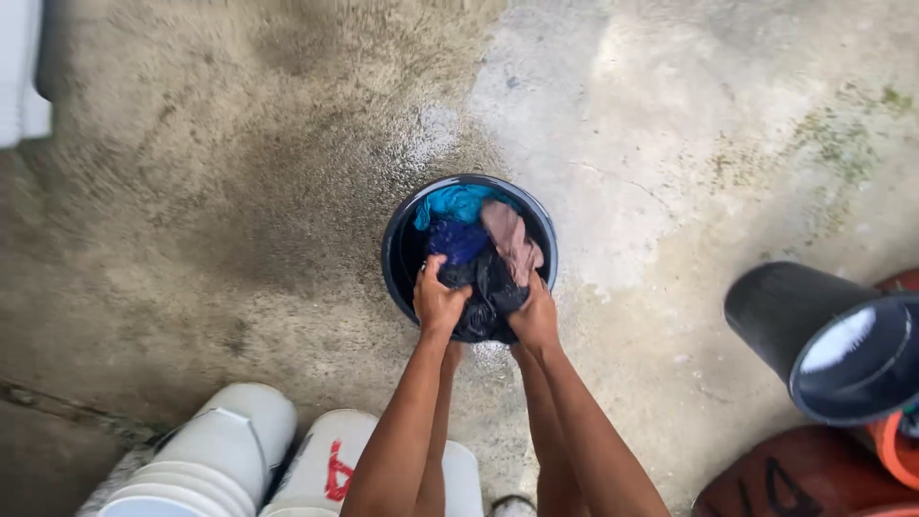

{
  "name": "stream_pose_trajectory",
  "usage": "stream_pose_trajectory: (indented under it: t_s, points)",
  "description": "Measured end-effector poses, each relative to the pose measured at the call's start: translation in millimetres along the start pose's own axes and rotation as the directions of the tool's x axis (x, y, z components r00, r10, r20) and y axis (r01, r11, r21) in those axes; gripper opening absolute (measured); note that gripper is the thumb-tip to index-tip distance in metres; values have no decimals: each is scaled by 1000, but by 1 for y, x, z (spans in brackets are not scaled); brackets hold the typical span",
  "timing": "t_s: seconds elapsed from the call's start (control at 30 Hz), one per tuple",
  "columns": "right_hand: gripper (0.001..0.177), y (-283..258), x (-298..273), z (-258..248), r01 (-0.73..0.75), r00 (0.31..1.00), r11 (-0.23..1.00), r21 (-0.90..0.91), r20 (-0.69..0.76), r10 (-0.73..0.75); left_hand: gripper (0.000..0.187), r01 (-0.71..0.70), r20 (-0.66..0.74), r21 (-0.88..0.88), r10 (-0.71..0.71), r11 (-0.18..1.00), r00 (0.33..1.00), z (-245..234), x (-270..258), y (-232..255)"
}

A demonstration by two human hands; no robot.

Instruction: The person is hand-washing various items of clothing in buckets using water and soap.

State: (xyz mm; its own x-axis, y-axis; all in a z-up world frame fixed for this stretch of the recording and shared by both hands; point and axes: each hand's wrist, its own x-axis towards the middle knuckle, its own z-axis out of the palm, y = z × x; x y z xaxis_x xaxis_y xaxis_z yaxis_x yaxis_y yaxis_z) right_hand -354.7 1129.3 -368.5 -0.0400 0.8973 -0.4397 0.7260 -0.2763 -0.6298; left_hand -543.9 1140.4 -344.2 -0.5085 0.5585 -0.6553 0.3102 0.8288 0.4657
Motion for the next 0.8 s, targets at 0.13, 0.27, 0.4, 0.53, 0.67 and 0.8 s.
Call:
stream_pose_trajectory:
  t_s: [0.13, 0.27, 0.4, 0.53, 0.67, 0.8]
  points:
    - [75, -67, -82, -79, -102, 995, 991, 83, 1, 103, 57, -239, 35, 48, 237, 970, 971, -70, -89, 50]
    - [69, -134, -153, -161, -89, 995, 982, 166, -34, 96, 45, -404, 58, 21, 402, 915, 914, -135, -174, 86]
    - [52, -188, -208, -229, -78, 994, 961, 265, -57, 97, 46, -502, 119, -73, 507, 862, 854, -188, -245, 133]
    - [46, -221, -251, -279, -64, 981, 933, 353, -149, 124, 47, -585, 189, -45, 582, 810, 791, -228, -305, 188]
    - [65, -224, -290, -324, 186, 901, 939, 291, -432, -45, 43, -694, 258, 47, 663, 718, 703, -231, -362, 230]
    - [46, -214, -335, -404, -143, 907, 891, 431, -303, 292, 44, -766, 405, 124, 673, 630, 619, -206, -436, 288]
